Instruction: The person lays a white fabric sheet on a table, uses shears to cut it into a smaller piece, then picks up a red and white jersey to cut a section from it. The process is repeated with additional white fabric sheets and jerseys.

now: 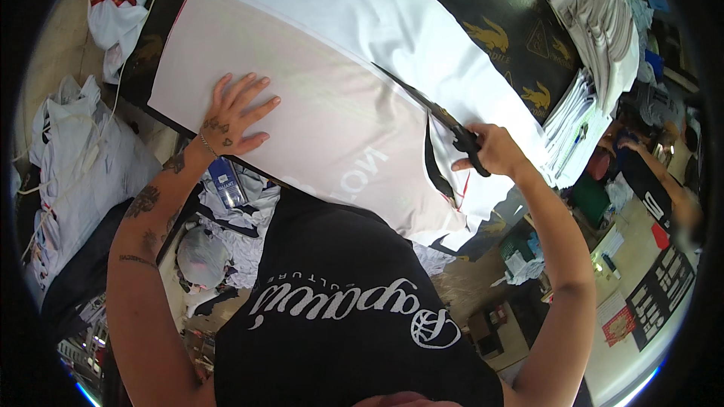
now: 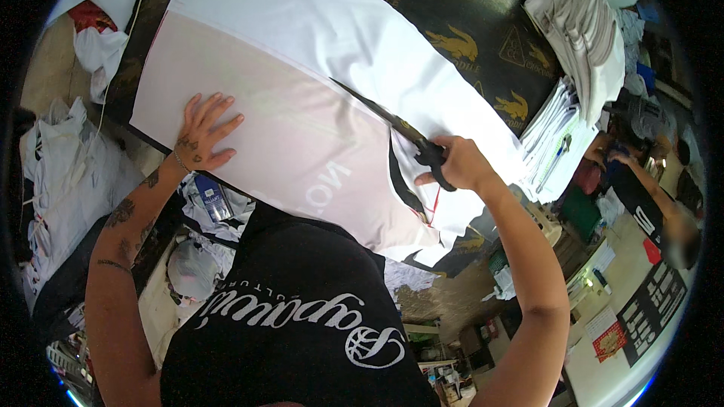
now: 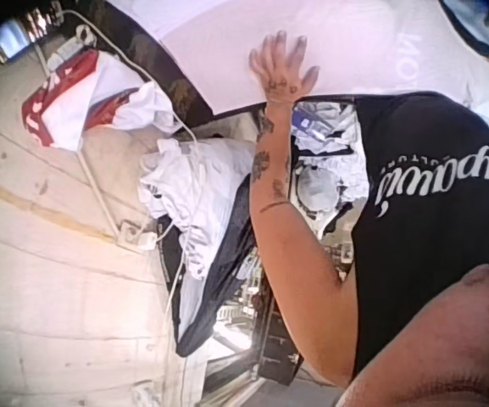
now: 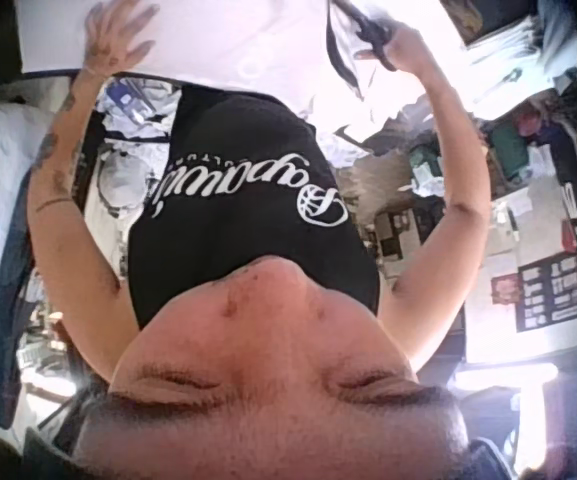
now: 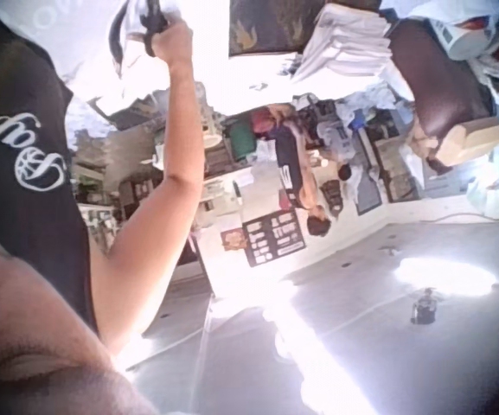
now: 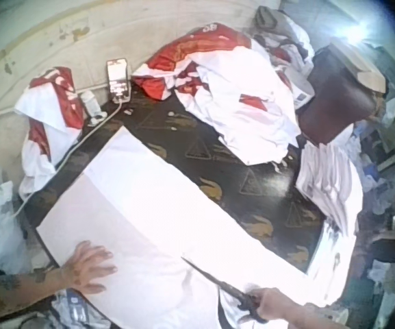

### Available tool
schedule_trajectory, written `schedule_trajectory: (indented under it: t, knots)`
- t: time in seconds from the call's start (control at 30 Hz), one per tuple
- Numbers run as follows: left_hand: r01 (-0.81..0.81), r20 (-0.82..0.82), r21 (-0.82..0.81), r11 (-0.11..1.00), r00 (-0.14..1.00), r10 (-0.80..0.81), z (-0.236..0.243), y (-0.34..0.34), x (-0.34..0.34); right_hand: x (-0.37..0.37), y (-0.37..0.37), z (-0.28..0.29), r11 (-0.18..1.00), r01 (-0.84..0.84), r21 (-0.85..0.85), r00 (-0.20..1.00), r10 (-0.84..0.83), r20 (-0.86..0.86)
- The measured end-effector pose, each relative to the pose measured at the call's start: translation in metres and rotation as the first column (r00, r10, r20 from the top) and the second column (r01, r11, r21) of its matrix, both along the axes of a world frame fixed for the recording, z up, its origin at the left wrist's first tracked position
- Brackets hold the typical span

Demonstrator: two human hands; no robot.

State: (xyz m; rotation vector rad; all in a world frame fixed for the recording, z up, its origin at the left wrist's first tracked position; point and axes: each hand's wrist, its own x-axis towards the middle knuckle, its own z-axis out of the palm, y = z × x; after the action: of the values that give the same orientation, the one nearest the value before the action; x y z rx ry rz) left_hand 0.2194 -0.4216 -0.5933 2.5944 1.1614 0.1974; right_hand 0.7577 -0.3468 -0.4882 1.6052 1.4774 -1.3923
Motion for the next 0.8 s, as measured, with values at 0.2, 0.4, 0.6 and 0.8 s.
schedule_trajectory:
  t: [0.2,0.4,0.6,0.8]
  knots:
    - [0.001,0.003,-0.004,1.000,1.000,-0.001,0.004,0.002,0.000,-0.029,0.010,-0.003,0.986,0.022,0.168,0.950,0.032,-0.312]
    - [-0.009,-0.004,-0.016,1.000,1.000,0.009,0.002,0.000,-0.002,-0.063,0.031,-0.004,0.994,-0.048,0.099,0.994,0.057,-0.093]
    - [-0.008,0.031,-0.027,1.000,0.999,0.009,0.004,0.001,-0.002,-0.096,0.045,-0.008,0.976,-0.056,0.210,0.977,0.097,-0.192]
    - [-0.013,0.027,-0.052,0.999,1.000,0.015,0.007,0.003,-0.003,-0.123,0.060,-0.010,0.986,-0.014,0.168,0.979,0.048,-0.196]
